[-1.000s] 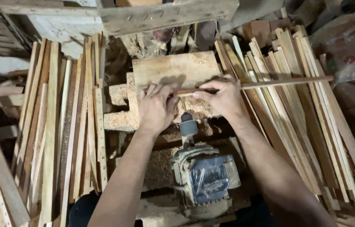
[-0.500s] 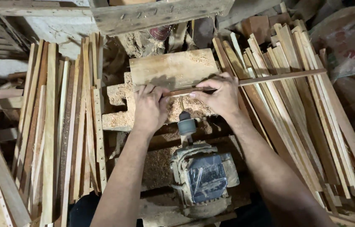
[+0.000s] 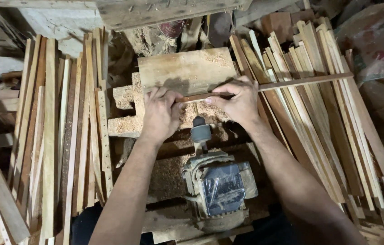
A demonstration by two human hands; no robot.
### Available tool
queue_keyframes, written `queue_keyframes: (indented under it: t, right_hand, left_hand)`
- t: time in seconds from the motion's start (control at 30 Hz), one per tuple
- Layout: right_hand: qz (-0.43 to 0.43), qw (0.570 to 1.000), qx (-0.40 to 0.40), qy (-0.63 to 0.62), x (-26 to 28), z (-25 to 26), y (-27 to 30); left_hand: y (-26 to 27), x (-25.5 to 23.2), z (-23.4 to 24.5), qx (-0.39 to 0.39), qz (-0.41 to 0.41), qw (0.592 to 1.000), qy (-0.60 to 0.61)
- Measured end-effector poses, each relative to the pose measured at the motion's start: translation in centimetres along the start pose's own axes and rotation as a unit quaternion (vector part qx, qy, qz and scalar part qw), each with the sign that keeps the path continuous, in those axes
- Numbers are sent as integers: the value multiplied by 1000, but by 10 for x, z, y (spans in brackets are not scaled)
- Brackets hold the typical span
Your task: Processing thin wooden strips by placing them into a machine jig
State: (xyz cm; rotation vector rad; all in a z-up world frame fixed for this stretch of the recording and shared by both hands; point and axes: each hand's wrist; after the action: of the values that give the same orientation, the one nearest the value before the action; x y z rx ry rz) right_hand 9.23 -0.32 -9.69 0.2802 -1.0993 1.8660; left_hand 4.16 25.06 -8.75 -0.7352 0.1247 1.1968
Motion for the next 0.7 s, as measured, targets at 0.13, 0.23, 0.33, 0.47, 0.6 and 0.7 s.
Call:
queue_keyframes:
  t: [0.13,0.23,0.33,0.47,0.6,0.7]
  right_hand:
    - [4,1000,7,27,9,3,-8]
    - [1,1000,21,4,14,4,-11]
    - [10,999,19,40,2,-4,-6]
    - [15,999,17,37,-1,-9,-6]
    - [13,999,25,32,5,-7,-6]
    - [20,999,26,36,13,-1,-8]
  left_hand:
    - [0,2,-7,-27,2,999,-44]
    - [5,15,-14,-18,37,999,-25]
    - [6,18,-13,-7,18,1000,-18]
    - [5,18,-18,-5,23,999,-27]
    - [7,21,-22,-1,36,998,-45]
    - [8,18,-18,21,54,997,-47]
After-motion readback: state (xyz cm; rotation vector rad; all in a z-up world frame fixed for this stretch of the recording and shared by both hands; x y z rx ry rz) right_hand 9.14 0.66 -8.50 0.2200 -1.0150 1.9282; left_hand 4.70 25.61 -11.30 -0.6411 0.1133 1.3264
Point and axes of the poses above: each hand's wrist, its own y-axis away from the middle knuckle, its own z-axis out of the back of the hand, x = y × z, and after that the axes turned 3 degrees about -y, right-handed
